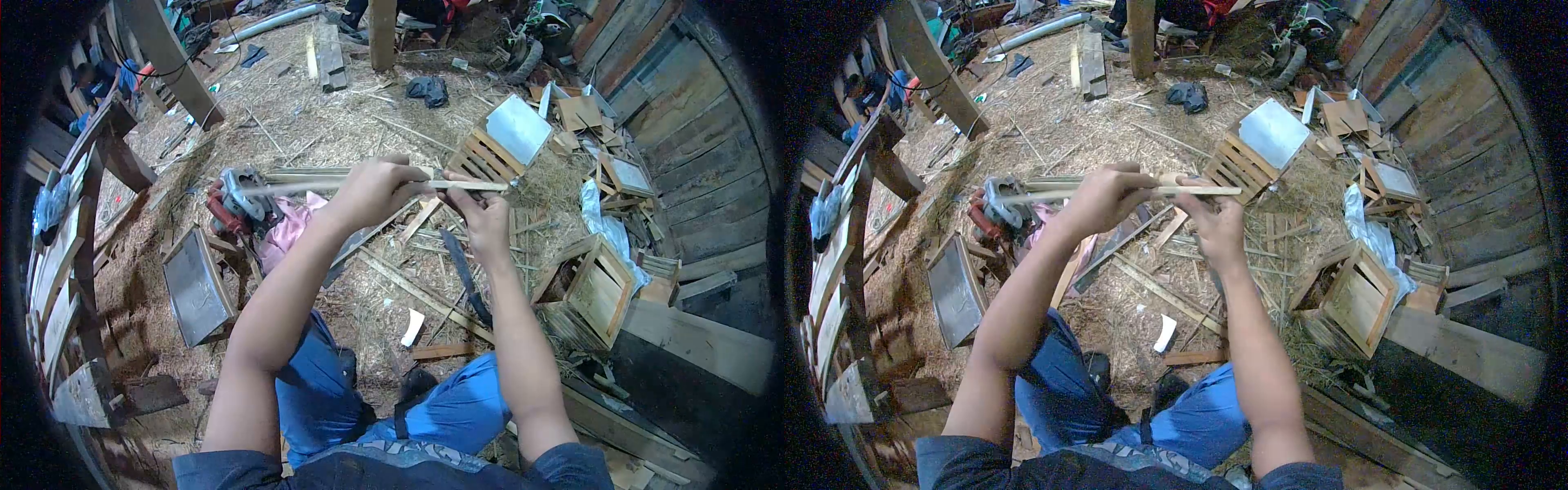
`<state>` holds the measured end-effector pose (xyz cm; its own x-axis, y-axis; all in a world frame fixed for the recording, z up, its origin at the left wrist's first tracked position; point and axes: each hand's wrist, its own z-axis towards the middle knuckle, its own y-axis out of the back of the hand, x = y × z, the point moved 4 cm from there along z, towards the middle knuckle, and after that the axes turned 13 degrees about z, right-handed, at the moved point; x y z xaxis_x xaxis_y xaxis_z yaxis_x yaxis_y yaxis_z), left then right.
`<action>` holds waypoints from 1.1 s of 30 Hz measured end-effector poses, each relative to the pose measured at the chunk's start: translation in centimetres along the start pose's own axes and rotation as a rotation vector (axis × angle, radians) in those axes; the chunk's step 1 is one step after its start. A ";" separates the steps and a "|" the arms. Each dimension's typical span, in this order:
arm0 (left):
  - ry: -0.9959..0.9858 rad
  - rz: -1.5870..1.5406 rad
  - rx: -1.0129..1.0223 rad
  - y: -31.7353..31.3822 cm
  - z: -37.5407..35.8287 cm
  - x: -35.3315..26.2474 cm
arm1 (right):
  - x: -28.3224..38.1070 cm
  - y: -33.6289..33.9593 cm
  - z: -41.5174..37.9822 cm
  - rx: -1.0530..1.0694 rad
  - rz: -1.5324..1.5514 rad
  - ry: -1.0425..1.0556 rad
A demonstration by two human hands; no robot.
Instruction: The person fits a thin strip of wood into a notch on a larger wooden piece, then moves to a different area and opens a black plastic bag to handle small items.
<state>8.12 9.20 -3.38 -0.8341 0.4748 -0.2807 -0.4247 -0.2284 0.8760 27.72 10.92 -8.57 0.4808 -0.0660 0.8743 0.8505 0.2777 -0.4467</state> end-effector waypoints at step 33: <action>-0.020 -0.062 -0.136 0.4 0.1 0.3 | 1.3 -0.1 -0.6 -0.098 -0.332 -0.094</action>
<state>7.73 9.33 -3.14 -0.7982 0.5084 -0.3232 -0.5199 -0.3102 0.7959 28.32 10.27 -7.51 0.1572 -0.0472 0.9864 0.9756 0.1622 -0.1477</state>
